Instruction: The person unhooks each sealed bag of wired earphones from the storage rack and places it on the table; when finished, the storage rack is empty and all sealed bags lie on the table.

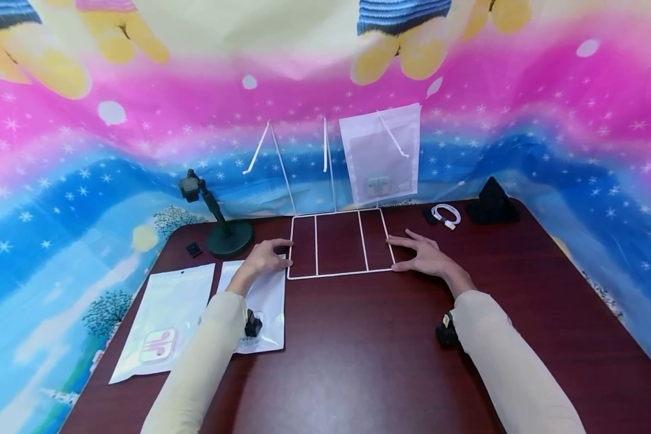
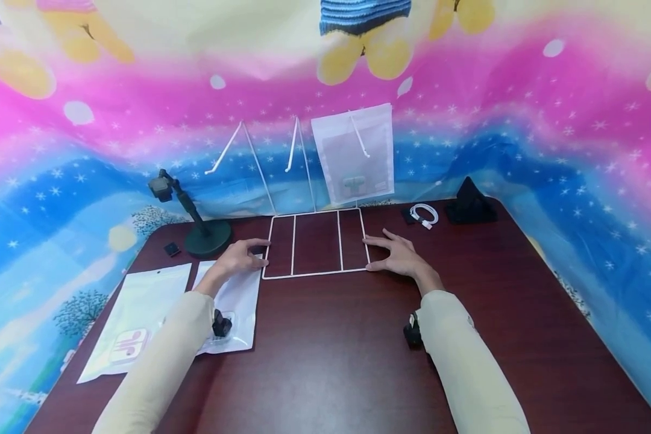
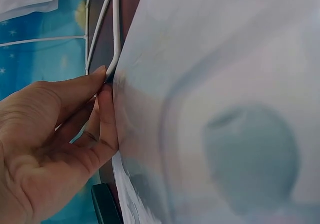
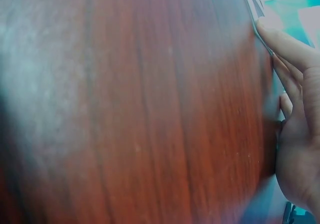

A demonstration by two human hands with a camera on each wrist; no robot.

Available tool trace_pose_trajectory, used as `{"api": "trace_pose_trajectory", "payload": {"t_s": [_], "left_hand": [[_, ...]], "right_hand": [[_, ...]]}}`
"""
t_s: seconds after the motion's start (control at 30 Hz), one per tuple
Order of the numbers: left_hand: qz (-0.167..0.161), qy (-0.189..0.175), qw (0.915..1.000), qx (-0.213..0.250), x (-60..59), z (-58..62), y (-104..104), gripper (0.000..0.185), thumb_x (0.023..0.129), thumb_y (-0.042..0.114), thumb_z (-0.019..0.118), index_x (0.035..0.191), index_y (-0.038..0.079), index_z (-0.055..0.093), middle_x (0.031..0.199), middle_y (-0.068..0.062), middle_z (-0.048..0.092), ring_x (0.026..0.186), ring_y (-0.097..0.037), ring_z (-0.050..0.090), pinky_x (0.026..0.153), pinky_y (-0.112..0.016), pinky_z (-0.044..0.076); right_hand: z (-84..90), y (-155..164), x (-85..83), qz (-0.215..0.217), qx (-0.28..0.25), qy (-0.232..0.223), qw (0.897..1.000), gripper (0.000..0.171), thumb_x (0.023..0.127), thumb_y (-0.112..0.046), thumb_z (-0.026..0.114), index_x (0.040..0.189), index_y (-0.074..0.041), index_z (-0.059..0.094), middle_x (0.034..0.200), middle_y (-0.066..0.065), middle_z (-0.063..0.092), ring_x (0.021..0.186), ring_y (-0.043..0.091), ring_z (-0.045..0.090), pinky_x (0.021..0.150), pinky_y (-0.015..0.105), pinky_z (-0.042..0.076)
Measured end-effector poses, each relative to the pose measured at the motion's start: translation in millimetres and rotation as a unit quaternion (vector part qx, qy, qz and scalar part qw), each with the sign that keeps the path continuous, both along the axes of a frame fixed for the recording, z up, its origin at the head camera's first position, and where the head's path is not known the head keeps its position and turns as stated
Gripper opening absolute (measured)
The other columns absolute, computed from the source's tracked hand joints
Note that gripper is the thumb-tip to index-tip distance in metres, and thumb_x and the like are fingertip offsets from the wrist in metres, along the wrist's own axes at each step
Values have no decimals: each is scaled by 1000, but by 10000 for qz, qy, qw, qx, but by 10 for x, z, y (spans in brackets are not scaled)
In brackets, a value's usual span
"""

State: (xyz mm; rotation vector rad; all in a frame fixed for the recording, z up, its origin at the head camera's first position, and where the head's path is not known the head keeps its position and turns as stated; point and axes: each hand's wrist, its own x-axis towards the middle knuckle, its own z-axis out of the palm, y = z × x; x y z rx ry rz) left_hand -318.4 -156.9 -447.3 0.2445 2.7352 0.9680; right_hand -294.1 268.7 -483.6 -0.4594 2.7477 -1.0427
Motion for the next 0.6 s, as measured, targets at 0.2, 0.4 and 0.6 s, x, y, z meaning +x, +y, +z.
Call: {"api": "trace_pose_trajectory", "payload": {"t_s": [0.2,0.4,0.6], "left_hand": [[160,-41,9999,32,-2,10,-3,55,94,14,77,147,13,60,120,-20,70,83,-20,69,86,-37,59],[225,-180,9995,143,1,-22,12,55,94,13,77,146,14,61,141,-22,60,88,-20,71,86,-34,61],[371,-109,9992,124,39,-12,51,54,95,12,76,146,16,61,143,-21,58,93,-23,68,87,-35,60]], "right_hand": [[109,49,-35,-113,-356,-378,9986,72,94,-41,76,158,-24,47,170,18,23,156,44,15,121,69,18],[457,174,-175,-732,-1244,-35,9895,65,101,-29,71,157,-11,46,158,17,47,147,39,39,120,58,32],[979,168,-316,-2032,-2095,903,9522,60,100,-27,72,154,-11,50,148,15,58,139,33,51,114,51,42]]}}
